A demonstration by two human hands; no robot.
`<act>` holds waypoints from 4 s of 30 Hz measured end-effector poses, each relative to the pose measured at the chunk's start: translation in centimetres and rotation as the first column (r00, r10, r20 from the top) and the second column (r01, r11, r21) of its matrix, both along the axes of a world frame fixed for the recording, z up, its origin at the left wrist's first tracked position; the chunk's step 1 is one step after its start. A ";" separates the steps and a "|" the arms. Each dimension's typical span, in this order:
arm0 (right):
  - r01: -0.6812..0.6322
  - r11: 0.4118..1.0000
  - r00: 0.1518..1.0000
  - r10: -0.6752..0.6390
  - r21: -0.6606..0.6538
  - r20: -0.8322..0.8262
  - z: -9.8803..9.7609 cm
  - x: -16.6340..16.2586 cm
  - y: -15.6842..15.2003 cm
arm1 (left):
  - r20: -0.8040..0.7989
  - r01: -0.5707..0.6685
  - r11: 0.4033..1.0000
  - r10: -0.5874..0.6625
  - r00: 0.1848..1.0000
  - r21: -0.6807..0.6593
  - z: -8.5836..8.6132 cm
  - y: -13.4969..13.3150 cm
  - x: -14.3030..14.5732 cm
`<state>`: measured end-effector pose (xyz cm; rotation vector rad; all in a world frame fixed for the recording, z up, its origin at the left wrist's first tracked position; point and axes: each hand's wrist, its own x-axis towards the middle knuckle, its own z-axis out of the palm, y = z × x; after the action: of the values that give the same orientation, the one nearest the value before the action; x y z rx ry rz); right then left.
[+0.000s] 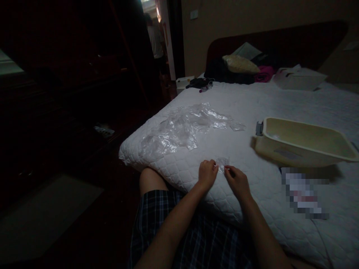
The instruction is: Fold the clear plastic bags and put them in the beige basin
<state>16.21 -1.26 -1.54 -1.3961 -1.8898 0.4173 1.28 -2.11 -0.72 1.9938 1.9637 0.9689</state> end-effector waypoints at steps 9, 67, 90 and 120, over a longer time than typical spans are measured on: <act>0.000 0.991 1.000 -0.001 0.130 0.006 0.4 -0.4 -0.4 | -0.153 0.074 0.997 -0.070 0.986 0.021 -0.1 0.0 0.1; 0.055 0.878 0.995 -0.088 0.476 0.048 -0.7 0.2 -0.8 | 0.383 0.280 0.911 -0.386 0.839 0.303 -1.2 -0.4 -0.7; 0.186 0.973 0.820 -0.229 -0.135 -0.524 0.4 0.3 -0.6 | 0.973 0.419 0.898 0.044 0.227 -0.138 0.2 0.2 1.1; 0.033 0.927 0.689 -0.292 -0.375 -0.663 1.8 1.2 -0.7 | 0.900 0.375 0.903 0.030 0.434 -0.210 0.8 -0.3 1.5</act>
<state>17.36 -1.94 0.25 -1.3260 -1.0632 1.0634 2.80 -2.39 0.07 1.0148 1.1453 1.1227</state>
